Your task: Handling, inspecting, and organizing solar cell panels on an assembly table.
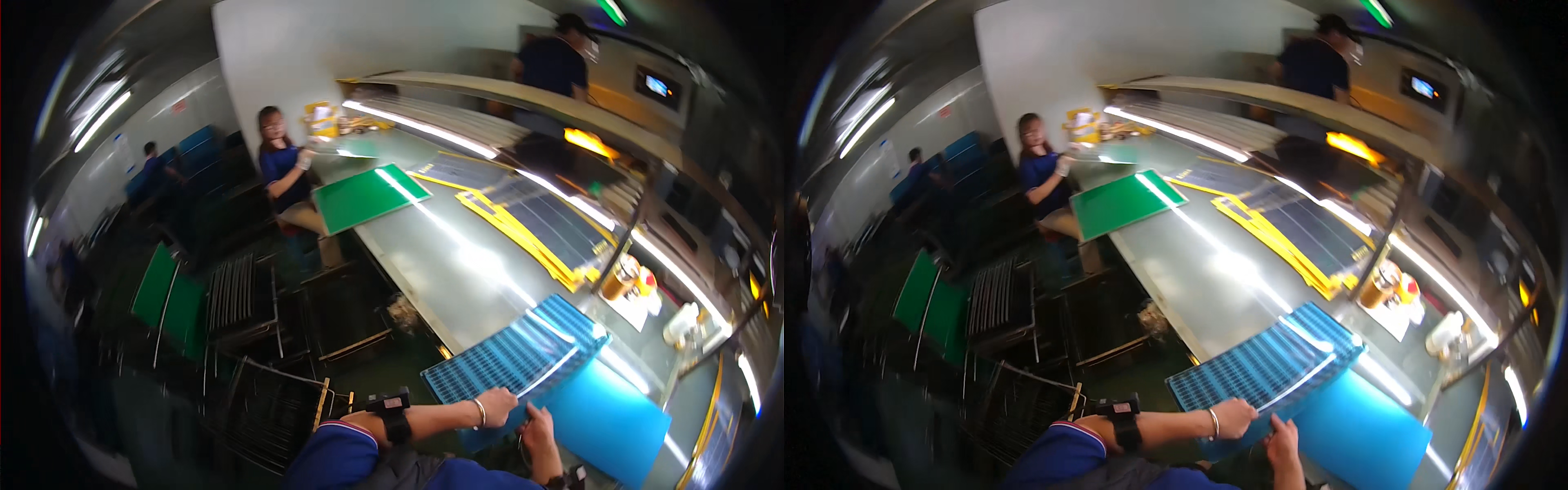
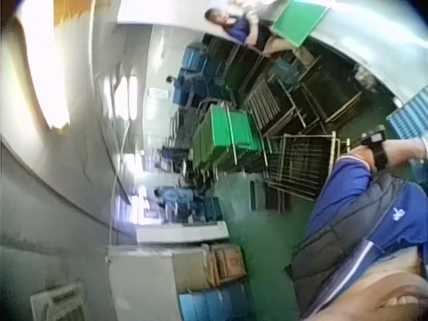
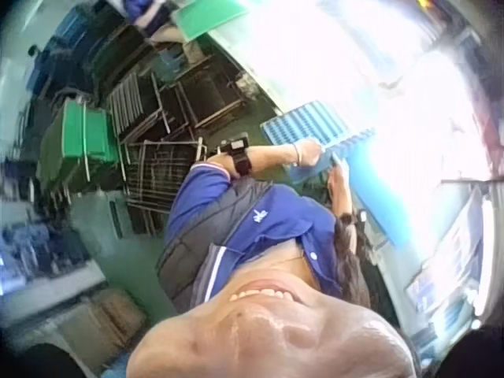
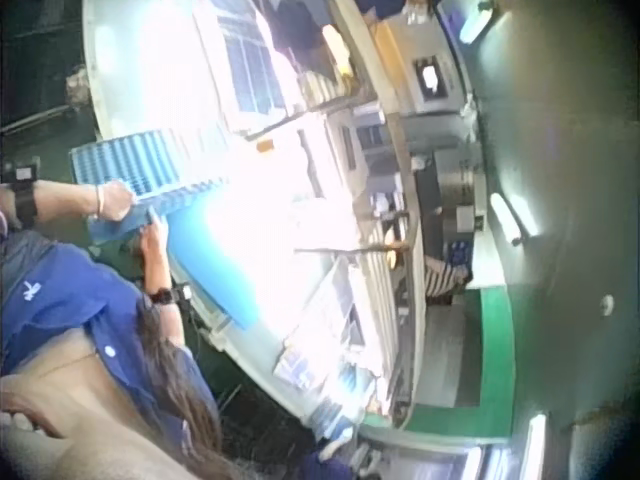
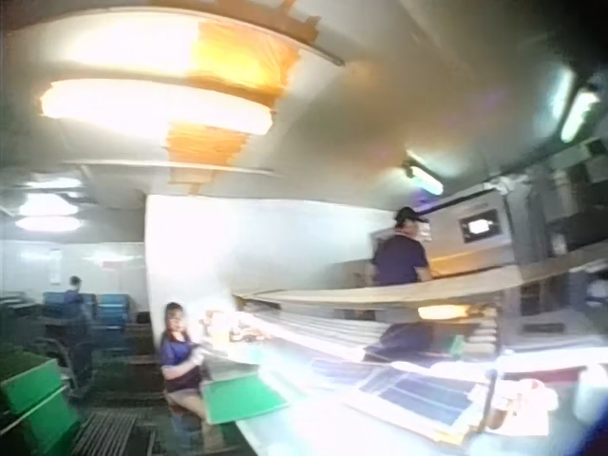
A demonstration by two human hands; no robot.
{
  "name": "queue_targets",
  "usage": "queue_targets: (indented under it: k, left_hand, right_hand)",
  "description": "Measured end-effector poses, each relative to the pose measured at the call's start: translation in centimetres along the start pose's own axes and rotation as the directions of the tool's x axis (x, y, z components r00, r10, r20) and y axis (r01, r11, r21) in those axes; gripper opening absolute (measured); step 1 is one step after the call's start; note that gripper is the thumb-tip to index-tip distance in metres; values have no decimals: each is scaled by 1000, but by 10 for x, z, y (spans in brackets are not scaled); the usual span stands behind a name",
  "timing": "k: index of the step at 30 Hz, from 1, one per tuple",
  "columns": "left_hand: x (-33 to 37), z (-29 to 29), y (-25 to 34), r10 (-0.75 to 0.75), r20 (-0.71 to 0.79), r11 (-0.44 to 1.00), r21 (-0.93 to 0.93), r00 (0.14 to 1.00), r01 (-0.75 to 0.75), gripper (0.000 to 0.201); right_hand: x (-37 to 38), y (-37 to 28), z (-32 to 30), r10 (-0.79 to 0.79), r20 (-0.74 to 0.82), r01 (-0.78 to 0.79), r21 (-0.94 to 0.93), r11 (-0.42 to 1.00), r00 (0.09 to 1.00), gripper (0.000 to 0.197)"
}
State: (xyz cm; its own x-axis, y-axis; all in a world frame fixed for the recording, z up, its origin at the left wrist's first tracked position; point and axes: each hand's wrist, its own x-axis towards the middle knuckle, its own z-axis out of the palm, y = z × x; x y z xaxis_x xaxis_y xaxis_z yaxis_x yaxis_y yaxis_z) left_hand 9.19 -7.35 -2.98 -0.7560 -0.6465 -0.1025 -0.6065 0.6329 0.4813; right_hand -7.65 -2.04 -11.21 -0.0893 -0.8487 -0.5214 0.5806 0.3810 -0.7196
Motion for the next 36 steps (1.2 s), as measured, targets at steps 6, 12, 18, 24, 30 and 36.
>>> queue_targets:
  k: [6,12,18,24,30,36]
  left_hand:
    - [56,-30,-11,282,168,837,-524,945,-156,25]
    - [108,-38,-28,140,372,449,-850,917,276,19]
    - [99,32,-20,-109,394,412,-818,913,402,18]
    - [120,92,-23,-215,355,503,-758,910,415,27]
    - [179,119,-55,-341,56,883,-323,939,340,23]
    - [161,111,-5,-92,-179,972,198,980,127,24]
  right_hand:
    - [-28,-44,-45,-250,112,240,96,966,962,31]
    - [-267,-63,-168,-430,-459,390,-183,902,777,39]
    - [-515,31,-156,-435,-889,532,-438,724,-141,40]
    - [-666,114,-120,-254,-470,18,-500,866,-846,30]
    - [-744,212,-75,-323,-162,-328,6,945,-932,29]
    - [-784,299,-129,-133,-479,-183,59,981,-868,27]
